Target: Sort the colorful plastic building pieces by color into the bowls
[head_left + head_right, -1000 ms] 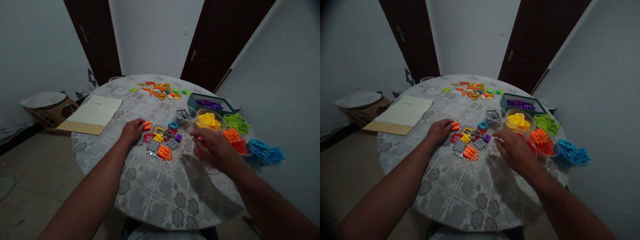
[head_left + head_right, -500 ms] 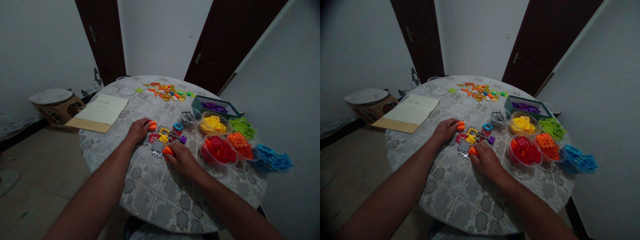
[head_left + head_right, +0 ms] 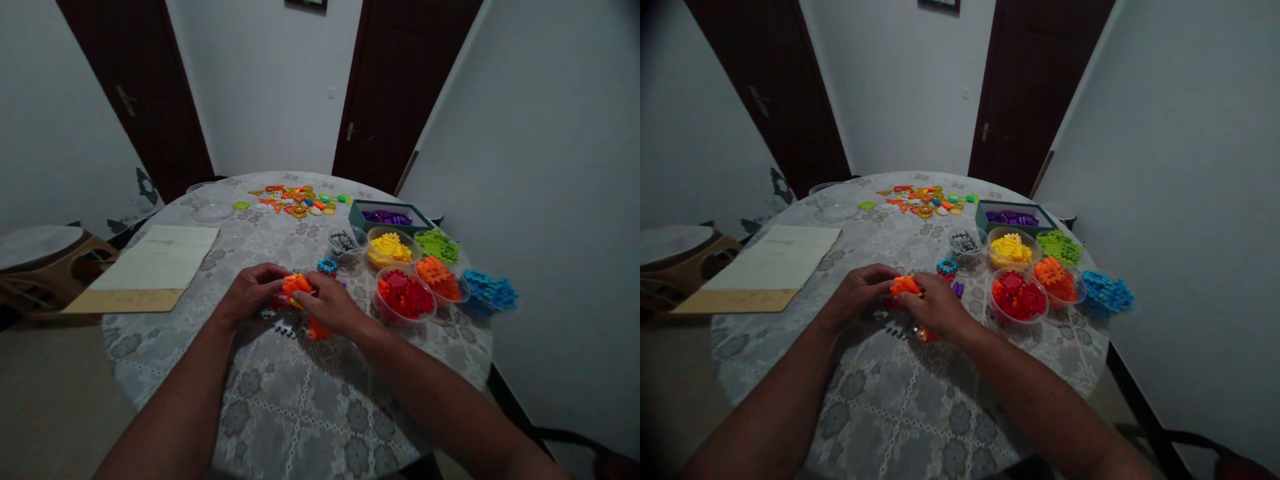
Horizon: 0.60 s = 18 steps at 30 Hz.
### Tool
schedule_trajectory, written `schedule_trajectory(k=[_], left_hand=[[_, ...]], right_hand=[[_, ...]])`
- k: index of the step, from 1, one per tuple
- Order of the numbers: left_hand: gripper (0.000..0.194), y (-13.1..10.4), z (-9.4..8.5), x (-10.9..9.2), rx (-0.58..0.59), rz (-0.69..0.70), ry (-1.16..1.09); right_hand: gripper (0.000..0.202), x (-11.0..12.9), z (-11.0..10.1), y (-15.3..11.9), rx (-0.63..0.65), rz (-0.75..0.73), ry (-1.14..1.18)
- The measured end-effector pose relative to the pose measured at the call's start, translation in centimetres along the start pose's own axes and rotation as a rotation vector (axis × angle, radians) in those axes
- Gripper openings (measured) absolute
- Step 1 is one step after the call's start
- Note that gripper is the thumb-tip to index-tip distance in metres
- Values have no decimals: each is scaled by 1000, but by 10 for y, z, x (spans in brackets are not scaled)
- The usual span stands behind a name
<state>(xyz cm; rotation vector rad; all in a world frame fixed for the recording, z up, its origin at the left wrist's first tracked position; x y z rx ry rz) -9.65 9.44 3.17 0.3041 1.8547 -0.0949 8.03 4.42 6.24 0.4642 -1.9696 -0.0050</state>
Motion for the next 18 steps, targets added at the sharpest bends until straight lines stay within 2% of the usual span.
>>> schedule_trajectory(k=[5, 9, 11, 13, 15, 18], left_hand=[[35, -1, 8, 5, 103, -44, -30], [40, -2, 15, 7, 171, -82, -54], [44, -2, 15, 9, 160, -112, -89], [47, 0, 9, 12, 84, -141, -151], [46, 3, -2, 15, -28, -136, -222], [38, 7, -19, 18, -195, -88, -243]], right_hand=[[20, -7, 5, -6, -37, 39, 133], [31, -7, 3, -13, -10, 85, 127], [31, -2, -4, -19, -7, 112, 101], [33, 7, -21, -27, -32, 102, 78], [36, 17, -51, -37, -92, 66, 36], [37, 20, -121, -55, -266, 49, -105]])
Point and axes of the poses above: each hand's wrist, its own y-axis towards the middle knuckle, its own z-axis out of the palm, x = y × z, the point moved 7 cm from there along y, towards the middle knuckle, and after that the axes turned 6 degrees about y, right-handed, at the moved point
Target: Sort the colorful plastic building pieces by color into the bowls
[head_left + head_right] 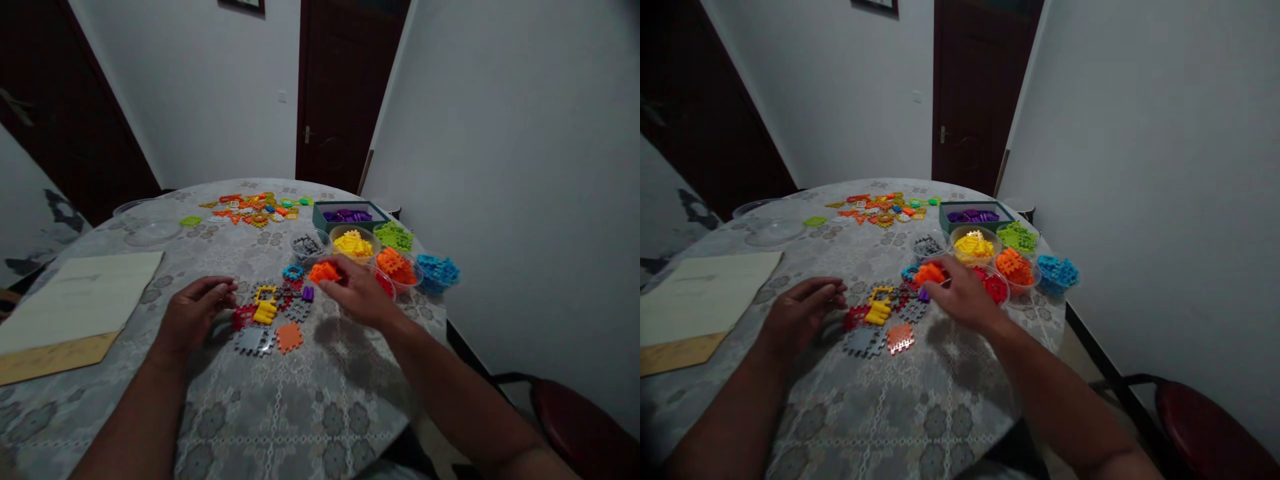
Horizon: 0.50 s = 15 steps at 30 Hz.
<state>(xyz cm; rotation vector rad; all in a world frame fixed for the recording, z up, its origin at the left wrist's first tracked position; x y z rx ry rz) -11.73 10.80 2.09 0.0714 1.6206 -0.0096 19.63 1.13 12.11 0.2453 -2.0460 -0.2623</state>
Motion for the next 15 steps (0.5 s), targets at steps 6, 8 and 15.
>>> schedule_trajectory(k=[6, 8, 15], left_hand=[[34, 4, -15, 0, -181, 60, 240], [35, 4, -13, 1, -169, 38, 349], [38, 4, -1, -7, -134, 23, 606]], right_hand=[[33, -56, -161, -10, -402, 114, -582], [33, -76, -192, -21, -470, 184, -752], [37, -115, -200, -47, -502, 257, -1101]])
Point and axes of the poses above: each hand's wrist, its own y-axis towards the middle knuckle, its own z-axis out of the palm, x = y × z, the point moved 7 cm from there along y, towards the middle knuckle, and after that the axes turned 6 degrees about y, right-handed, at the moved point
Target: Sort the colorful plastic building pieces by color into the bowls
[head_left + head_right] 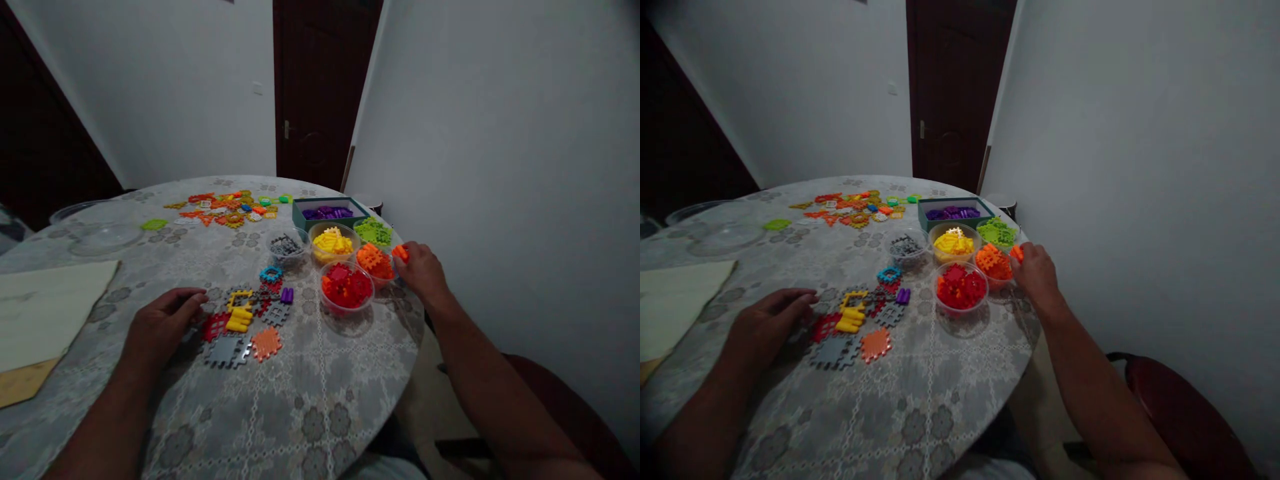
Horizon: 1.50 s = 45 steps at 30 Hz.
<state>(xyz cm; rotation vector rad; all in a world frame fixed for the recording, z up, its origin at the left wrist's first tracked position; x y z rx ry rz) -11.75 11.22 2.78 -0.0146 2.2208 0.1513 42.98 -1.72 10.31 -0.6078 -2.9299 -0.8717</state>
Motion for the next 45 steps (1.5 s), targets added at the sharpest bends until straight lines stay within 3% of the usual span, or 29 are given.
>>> schedule_trajectory(k=[4, 7, 11, 16, 20, 23, 25, 27, 30, 33, 36, 38, 42, 45], left_hand=[[40, -1, 0, -1, 9, -8, 24], [36, 0, -2, 3, -9, -8, 46], [33, 2, -6, 12, -46, -45, 67], [36, 3, -4, 18, -67, -48, 14], [33, 5, 3, 22, -73, -1, -25], [33, 4, 9, 20, -75, 19, -53], [33, 2, 12, 19, -82, 17, -88], [32, 0, 15, 17, -95, 8, -152], [29, -3, 21, 15, -96, 3, -269], [26, -6, 26, 10, -53, 21, -327], [25, -10, 31, 1, 33, 114, -241], [25, -15, 35, -10, 99, 253, -106], [34, -27, 44, -26, 175, 553, 106], [39, -34, 49, -32, 206, 674, 169]], right_hand=[[40, 4, 12, -4, 8, 3, 24], [40, 6, 11, -4, -13, -25, 113], [40, 5, 12, -9, 66, -29, 226], [39, -2, 6, -17, 40, 1, 197], [37, 29, -26, -30, -114, -101, 245], [30, 78, -57, -53, -165, -203, 429], [24, 125, -62, -73, -47, -348, 578], [22, 174, -52, -95, 166, -511, 704], [26, 234, -19, -126, 484, -675, 737], [27, 269, 14, -146, 709, -756, 636], [28, 282, 33, -152, 814, -743, 527], [29, 281, 40, -151, 837, -705, 506], [32, 275, 48, -148, 831, -626, 607], [36, 271, 49, -146, 807, -565, 704]])
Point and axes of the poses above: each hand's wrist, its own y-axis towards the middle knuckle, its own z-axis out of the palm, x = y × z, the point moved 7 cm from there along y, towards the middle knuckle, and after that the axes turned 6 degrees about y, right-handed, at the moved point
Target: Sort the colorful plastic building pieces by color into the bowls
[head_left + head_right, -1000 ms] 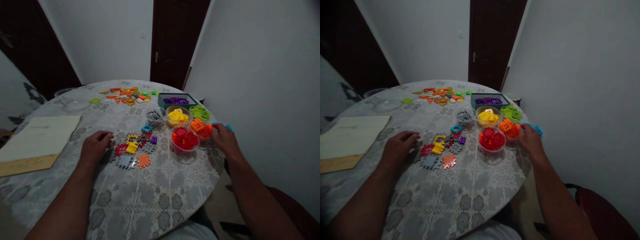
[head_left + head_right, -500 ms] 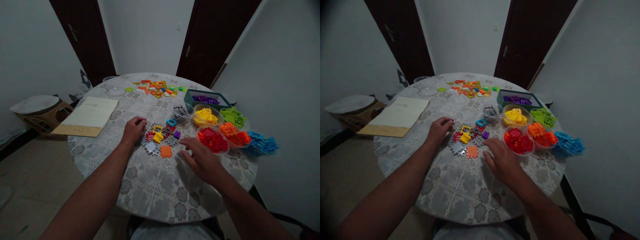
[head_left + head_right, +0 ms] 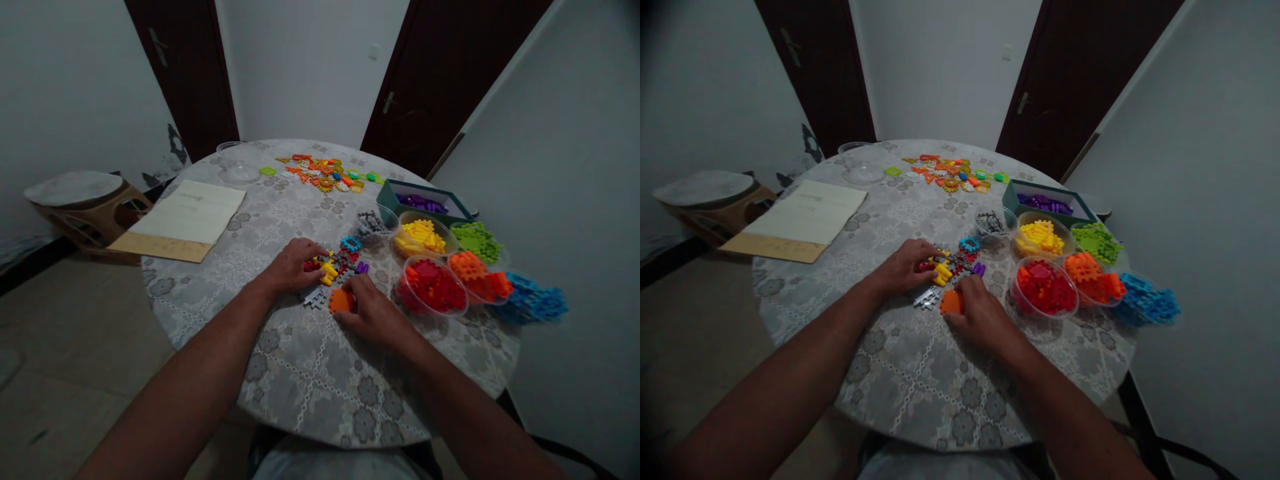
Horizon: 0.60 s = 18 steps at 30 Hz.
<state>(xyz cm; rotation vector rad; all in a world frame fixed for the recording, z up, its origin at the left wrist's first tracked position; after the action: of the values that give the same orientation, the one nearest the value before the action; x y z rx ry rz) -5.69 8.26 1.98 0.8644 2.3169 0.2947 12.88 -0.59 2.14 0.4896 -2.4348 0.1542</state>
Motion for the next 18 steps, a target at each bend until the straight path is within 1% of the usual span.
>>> schedule_trajectory(k=[2, 5, 7, 9, 11, 13, 16, 18], left_hand=[[36, 0, 2, -3, 17, 35, 29], [24, 0, 3, -7, 43, 75, 42], [15, 0, 4, -8, 51, 99, 43], [13, 0, 5, -8, 49, 115, 45], [18, 0, 6, -5, 43, 115, 44], [29, -1, 5, -1, 24, 91, 44], [42, -2, 3, 5, -21, 30, 73], [46, -3, 3, 7, -22, 8, 112]], right_hand=[[36, -1, 0, -2, -20, 31, 65], [31, -4, 0, -4, -56, 74, 184], [24, -7, 0, -6, -93, 75, 266], [20, -11, 0, -6, -121, 68, 325], [26, -15, 1, -6, -132, 56, 362], [31, -17, 2, -5, -143, 43, 400], [25, -17, 3, -3, -156, 36, 435], [20, -18, 2, -2, -181, 40, 418]])
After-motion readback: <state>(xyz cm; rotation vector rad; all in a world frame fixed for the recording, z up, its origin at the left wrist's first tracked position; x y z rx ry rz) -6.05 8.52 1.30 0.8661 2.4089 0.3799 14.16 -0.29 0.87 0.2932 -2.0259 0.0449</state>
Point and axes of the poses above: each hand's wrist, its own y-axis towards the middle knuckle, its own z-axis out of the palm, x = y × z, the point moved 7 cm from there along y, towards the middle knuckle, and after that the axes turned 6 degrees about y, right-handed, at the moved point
